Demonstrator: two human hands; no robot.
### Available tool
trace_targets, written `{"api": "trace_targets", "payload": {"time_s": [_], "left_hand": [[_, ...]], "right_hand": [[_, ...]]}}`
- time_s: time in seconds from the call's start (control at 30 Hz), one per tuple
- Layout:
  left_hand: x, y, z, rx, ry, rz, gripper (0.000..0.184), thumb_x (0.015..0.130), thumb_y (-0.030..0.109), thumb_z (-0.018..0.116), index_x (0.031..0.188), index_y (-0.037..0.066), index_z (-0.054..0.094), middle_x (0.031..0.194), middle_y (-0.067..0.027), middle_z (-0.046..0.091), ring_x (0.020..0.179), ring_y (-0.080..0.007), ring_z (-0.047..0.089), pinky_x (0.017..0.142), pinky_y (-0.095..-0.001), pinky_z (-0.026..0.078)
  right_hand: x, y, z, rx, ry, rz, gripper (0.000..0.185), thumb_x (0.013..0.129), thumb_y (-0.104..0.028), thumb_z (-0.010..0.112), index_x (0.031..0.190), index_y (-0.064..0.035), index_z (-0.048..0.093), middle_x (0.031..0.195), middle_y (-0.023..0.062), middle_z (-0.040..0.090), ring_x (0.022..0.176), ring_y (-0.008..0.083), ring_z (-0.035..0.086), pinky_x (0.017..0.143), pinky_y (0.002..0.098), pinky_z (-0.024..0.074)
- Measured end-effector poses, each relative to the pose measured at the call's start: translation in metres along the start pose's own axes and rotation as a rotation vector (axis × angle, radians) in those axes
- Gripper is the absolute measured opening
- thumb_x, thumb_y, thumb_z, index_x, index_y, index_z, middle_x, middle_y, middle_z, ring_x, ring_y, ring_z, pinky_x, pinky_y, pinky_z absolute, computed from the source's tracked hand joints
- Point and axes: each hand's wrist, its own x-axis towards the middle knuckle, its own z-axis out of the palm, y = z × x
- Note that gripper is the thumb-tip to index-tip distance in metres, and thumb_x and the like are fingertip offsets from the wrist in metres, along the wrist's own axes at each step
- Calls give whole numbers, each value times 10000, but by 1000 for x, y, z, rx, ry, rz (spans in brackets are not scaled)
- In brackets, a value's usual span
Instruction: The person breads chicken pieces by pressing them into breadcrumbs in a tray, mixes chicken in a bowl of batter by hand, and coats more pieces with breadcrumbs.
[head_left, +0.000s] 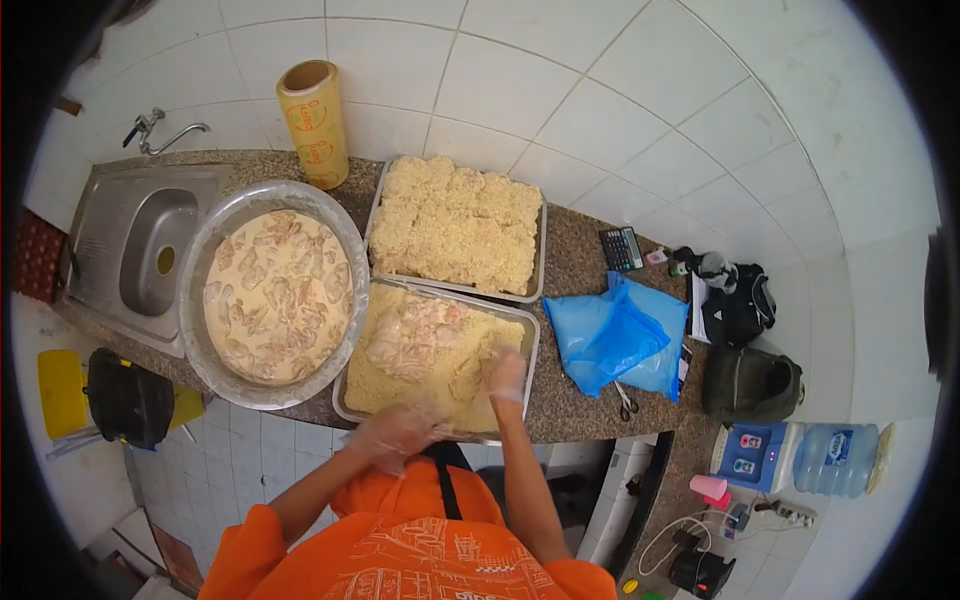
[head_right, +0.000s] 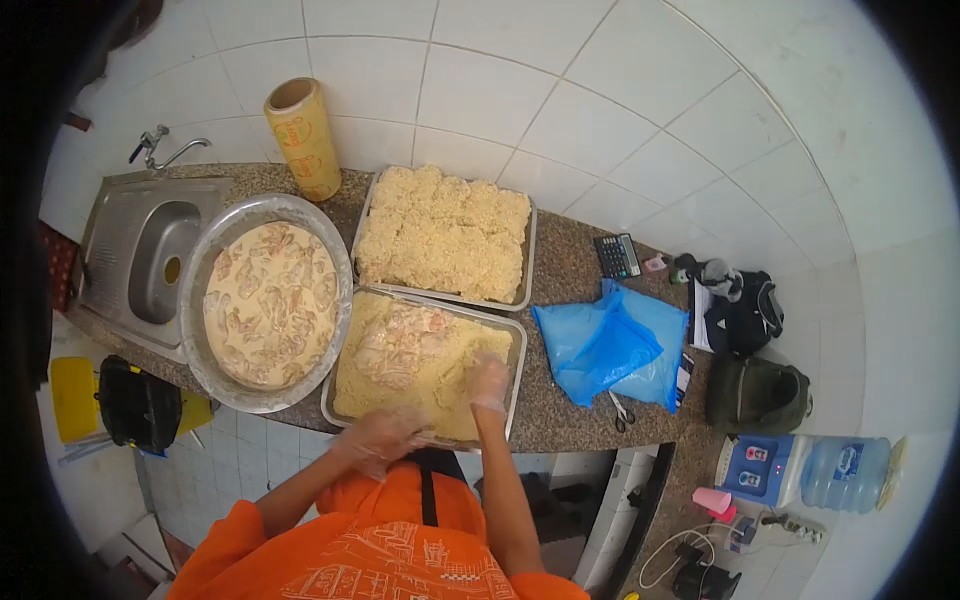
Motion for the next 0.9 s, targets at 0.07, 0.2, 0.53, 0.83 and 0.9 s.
{"api": "trace_targets", "payload": {"time_s": [0.07, 0.2, 0.53, 0.83, 0.9], "left_hand": [[-22, -13, -9, -30, -92, -27, 310, 928, 304, 640, 1193, 164, 719, 1051, -72, 689, 1078, -277, 645, 982, -432, 484], [-40, -49, 3, -31, -62, 111, 279, 916, 337, 646, 1143, 206, 740, 1034, -46, 711, 981, -245, 661, 871, -420, 517], [-37, -36, 35, 136, 75, 17, 202, 941, 261, 607, 1082, 229, 748, 926, -1, 728, 822, -258, 666, 778, -426, 522], [-29, -9, 24, 121, -56, -153, 252, 910, 269, 633, 1126, 237, 759, 964, -14, 710, 884, -260, 675, 867, -400, 497], [-27, -2, 25, 160, -42, -161, 249, 919, 256, 618, 1127, 255, 756, 1012, 9, 717, 930, -237, 674, 897, -411, 493]], "right_hand": [[2, 7, -13, -5, -74, 6, 203, 804, -150, 711, 979, -80, 788, 965, 224, 731, 917, 415, 705, 868, 467, 567], [-2, -18, -30, 4, -187, 79, 235, 798, -143, 705, 1009, -78, 785, 1015, 207, 738, 934, 398, 706, 895, 457, 560], [2, -15, -31, 63, -226, 61, 208, 811, -142, 690, 977, -42, 764, 1018, 218, 736, 950, 405, 701, 871, 445, 565], [52, -14, -39, -172, -378, -45, 411, 770, -244, 768, 1110, -22, 703, 1121, 236, 708, 1091, 406, 660, 969, 447, 523], [54, -22, -58, -147, -461, -67, 392, 772, -227, 759, 1097, -16, 707, 1122, 239, 706, 1099, 409, 656, 973, 449, 521]]}}
